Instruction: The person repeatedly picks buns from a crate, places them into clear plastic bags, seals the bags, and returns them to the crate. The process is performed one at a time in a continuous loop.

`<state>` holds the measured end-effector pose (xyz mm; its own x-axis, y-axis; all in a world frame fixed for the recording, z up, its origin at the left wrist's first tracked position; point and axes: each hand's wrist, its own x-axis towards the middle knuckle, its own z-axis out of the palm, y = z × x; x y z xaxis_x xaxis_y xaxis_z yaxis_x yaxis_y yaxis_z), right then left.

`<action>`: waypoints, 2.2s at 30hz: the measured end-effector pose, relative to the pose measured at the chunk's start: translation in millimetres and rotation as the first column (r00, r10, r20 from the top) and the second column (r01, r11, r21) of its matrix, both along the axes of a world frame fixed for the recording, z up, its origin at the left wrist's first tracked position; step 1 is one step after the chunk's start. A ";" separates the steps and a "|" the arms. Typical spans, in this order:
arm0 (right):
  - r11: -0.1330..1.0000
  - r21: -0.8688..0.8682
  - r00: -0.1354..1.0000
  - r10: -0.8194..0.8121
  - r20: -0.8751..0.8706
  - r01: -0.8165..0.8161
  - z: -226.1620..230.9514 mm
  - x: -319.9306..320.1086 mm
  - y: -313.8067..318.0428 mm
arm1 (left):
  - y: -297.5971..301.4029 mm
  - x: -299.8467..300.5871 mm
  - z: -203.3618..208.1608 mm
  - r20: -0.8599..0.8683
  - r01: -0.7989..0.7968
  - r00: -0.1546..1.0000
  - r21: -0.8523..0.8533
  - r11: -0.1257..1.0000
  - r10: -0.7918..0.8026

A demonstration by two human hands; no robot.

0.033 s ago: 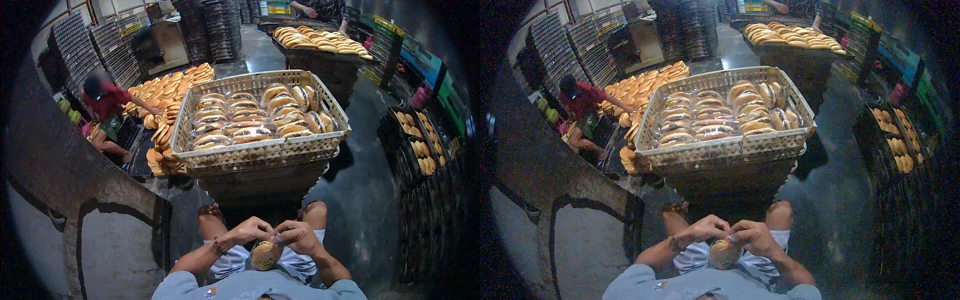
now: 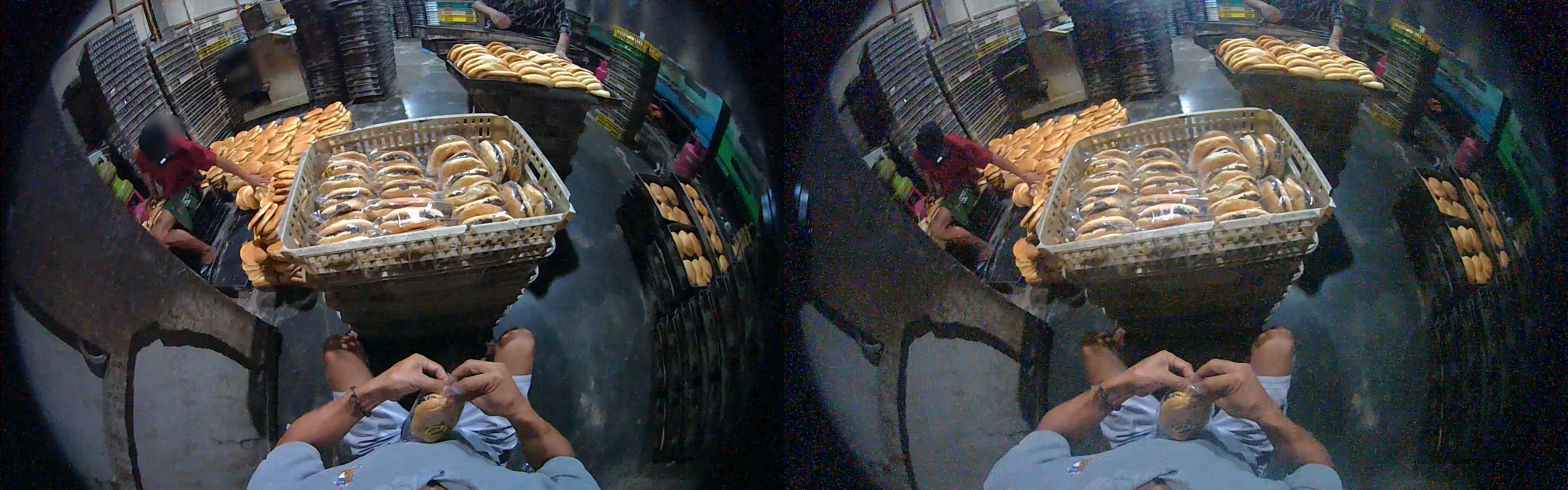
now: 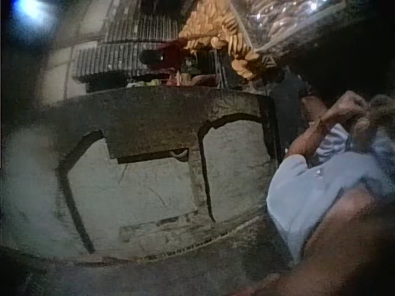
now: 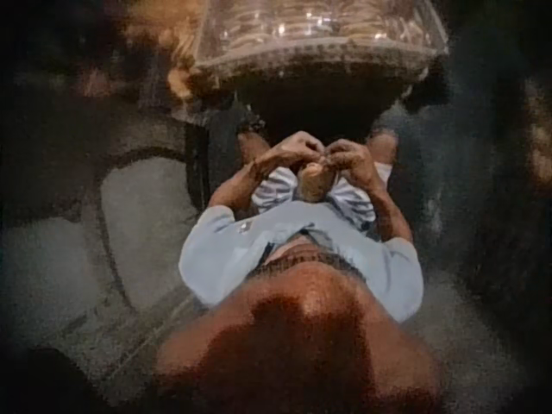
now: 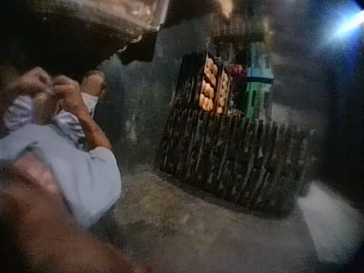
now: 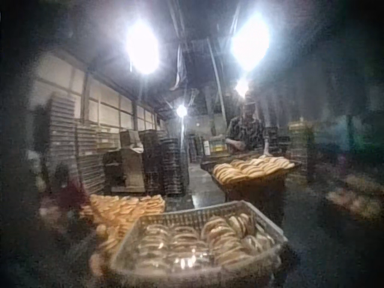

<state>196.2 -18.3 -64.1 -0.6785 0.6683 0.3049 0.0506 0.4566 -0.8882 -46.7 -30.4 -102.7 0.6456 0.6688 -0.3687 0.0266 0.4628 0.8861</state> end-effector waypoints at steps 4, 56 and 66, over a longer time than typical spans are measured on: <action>0.997 -0.035 0.997 -0.073 0.024 0.074 3.2 -0.9 -3.0 | -6.9 7.4 1.9 0.111 -0.120 0.987 0.027 0.992 0.116; 0.902 0.429 0.997 -0.016 -0.076 0.048 53.7 -61.3 32.6 | -47.5 -14.3 74.1 0.027 -0.512 0.667 0.743 0.432 0.744; 0.953 0.272 0.985 -0.099 -0.139 0.134 47.6 -71.7 27.7 | -36.0 -13.1 87.6 0.090 -0.353 0.604 0.921 0.164 0.792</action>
